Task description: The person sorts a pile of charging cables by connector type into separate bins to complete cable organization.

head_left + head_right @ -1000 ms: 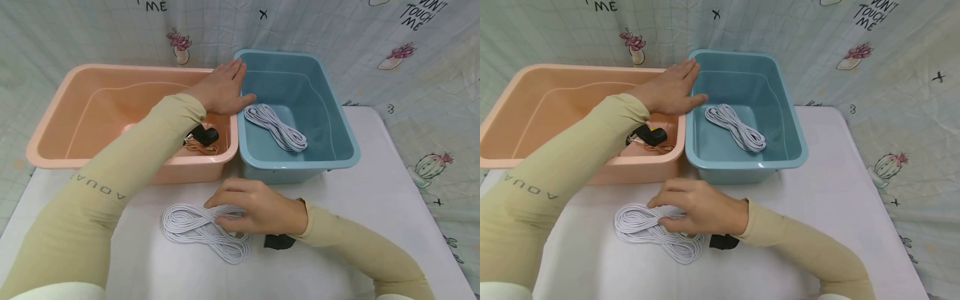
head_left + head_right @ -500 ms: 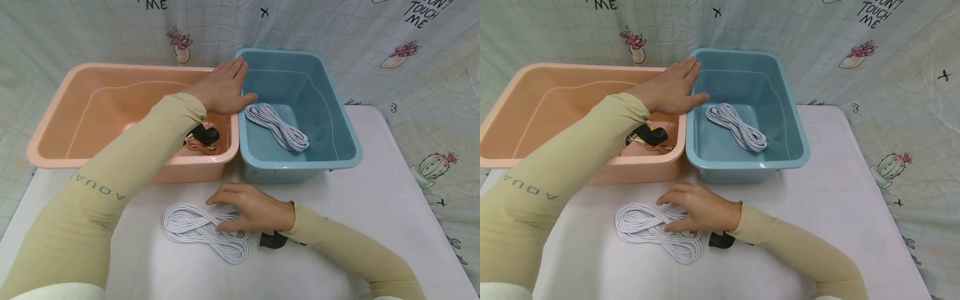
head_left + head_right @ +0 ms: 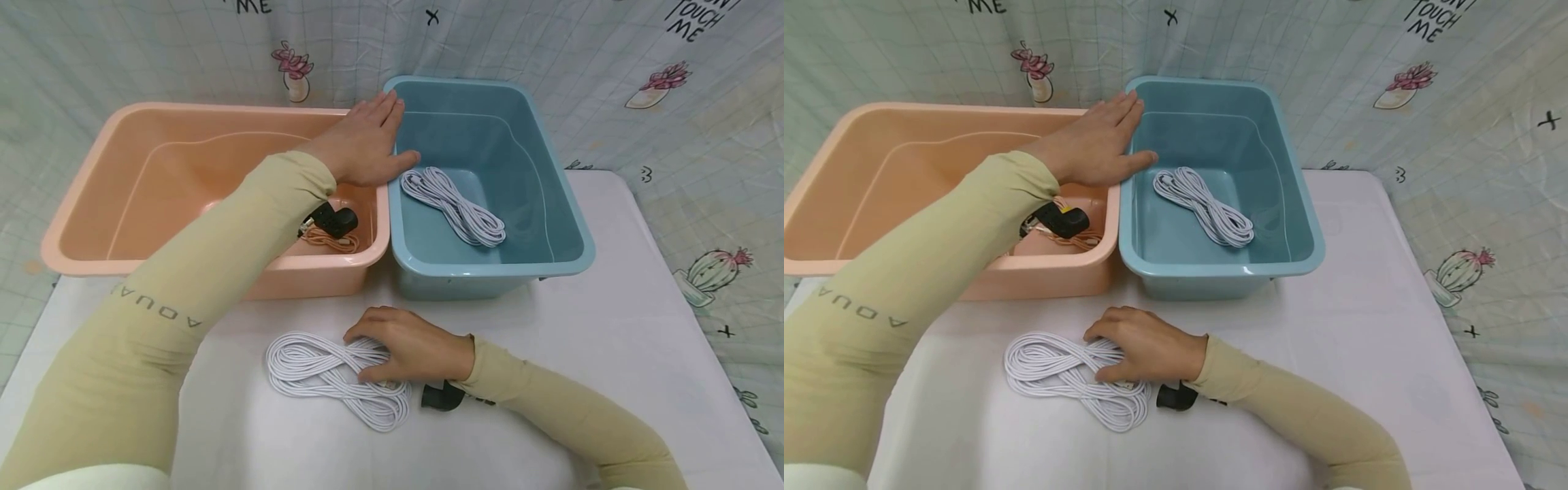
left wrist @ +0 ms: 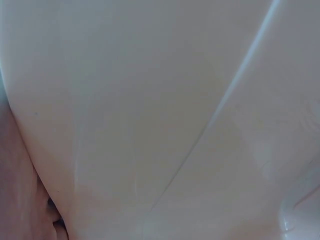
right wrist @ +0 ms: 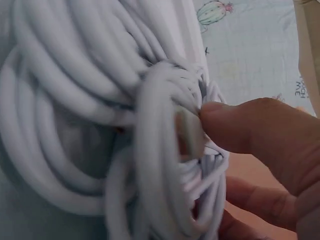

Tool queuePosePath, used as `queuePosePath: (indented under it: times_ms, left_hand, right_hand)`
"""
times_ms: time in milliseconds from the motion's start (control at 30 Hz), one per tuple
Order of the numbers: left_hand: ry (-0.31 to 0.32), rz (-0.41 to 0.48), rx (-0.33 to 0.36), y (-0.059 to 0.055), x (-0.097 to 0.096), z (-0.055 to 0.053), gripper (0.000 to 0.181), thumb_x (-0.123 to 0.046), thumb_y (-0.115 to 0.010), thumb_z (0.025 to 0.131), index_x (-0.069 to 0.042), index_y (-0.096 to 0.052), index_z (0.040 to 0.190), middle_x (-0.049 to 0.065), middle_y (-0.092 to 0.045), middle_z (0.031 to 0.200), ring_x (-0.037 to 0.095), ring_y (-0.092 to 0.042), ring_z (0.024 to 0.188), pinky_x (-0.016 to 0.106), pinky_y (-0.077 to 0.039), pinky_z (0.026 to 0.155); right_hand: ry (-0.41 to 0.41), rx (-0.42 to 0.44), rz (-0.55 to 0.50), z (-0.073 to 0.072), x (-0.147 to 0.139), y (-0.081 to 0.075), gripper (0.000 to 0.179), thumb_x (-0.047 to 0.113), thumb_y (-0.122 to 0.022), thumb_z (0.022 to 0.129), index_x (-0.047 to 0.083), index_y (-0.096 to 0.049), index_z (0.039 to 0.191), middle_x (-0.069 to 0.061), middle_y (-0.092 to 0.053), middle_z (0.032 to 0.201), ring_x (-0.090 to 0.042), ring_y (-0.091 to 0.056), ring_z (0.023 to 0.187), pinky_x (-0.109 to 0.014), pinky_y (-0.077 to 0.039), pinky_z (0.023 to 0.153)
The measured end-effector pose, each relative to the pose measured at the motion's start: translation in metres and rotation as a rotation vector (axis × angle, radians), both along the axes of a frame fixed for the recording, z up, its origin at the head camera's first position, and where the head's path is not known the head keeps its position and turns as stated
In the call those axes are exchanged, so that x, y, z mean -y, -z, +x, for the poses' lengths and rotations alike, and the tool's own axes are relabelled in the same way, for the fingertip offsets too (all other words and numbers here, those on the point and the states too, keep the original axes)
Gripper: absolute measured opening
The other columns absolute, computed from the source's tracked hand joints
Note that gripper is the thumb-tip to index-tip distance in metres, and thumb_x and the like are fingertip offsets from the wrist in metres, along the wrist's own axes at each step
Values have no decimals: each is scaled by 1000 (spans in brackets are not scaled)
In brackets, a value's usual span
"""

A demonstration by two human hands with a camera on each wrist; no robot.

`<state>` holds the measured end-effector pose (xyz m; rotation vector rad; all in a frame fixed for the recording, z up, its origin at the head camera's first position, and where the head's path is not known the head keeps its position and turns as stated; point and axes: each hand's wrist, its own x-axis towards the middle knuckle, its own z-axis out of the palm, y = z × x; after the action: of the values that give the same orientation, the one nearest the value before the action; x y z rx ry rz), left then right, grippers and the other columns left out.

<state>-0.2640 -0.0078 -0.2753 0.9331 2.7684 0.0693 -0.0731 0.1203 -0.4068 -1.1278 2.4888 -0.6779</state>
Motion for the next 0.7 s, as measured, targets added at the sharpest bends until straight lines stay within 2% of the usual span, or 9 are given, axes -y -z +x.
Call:
queuePosePath:
  times_ms: [133,300,533,700]
  left_hand:
    - [4,1,-2,0,1,0,86,-59,-22,99,-1,11,154,16,16,164,30,13,154,48,3,128]
    - [4,4,-1,0,2,-1,86,-59,-22,99,-1,10,155,15,16,164,30,14,154,48,3,128]
    - [1,0,1,0,1,-2,87,-60,-22,99,-2,11,154,15,16,164,29,14,154,48,3,128]
    - [4,-1,2,0,0,-1,87,-59,-22,99,-2,11,155,16,16,164,30,13,155,48,3,128]
  right_hand:
    - [12,47,32,0,1,1,54,43,-78,79,19,-65,126,8,-65,117,-5,-59,108,-22,-50,98]
    - [14,48,40,2,1,1,59,46,-80,77,17,-65,126,8,-64,117,-5,-58,107,-21,-51,96]
    - [17,5,22,4,3,2,47,28,-76,79,15,-67,123,6,-66,114,-7,-60,105,-21,-51,95]
    - [22,-4,14,5,4,2,44,21,-72,80,14,-68,122,5,-67,114,-7,-61,105,-21,-52,94]
